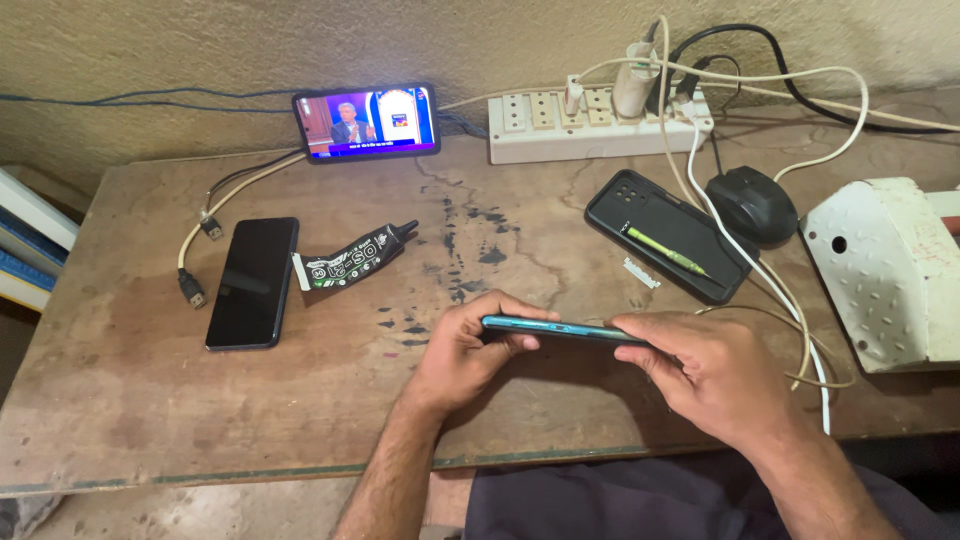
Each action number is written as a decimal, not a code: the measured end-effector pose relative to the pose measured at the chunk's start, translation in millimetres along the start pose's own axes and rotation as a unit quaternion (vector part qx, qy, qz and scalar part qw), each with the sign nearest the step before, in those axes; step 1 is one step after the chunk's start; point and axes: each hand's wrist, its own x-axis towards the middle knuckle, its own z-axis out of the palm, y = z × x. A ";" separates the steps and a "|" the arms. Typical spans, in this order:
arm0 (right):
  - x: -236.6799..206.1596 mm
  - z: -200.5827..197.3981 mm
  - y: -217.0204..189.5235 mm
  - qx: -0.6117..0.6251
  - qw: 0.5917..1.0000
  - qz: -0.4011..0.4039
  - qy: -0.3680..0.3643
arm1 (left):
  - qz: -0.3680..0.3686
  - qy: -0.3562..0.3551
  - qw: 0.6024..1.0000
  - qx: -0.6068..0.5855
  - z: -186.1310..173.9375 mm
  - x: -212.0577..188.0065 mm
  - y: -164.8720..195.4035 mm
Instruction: The person repairs a smartphone at a workbench. They work on the opened phone with a pry tool near the battery, reattach the back cover, press it into place, plug in a charging cable, and handle other phones on the bench while a video plays on a nearby phone.
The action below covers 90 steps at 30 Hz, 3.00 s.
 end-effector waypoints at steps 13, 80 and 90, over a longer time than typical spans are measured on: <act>-1.5 9.8 -1.2 0.048 0.996 0.079 0.020 | 0.028 0.045 0.990 -0.129 -3.0 -4.8 -8.9; 2.3 16.7 -1.0 -0.023 0.997 0.079 0.011 | 0.165 0.049 0.971 0.168 0.1 1.4 5.0; 11.6 5.3 -13.2 -0.011 0.979 0.202 -0.034 | -0.013 0.088 0.980 0.178 5.1 -0.7 16.0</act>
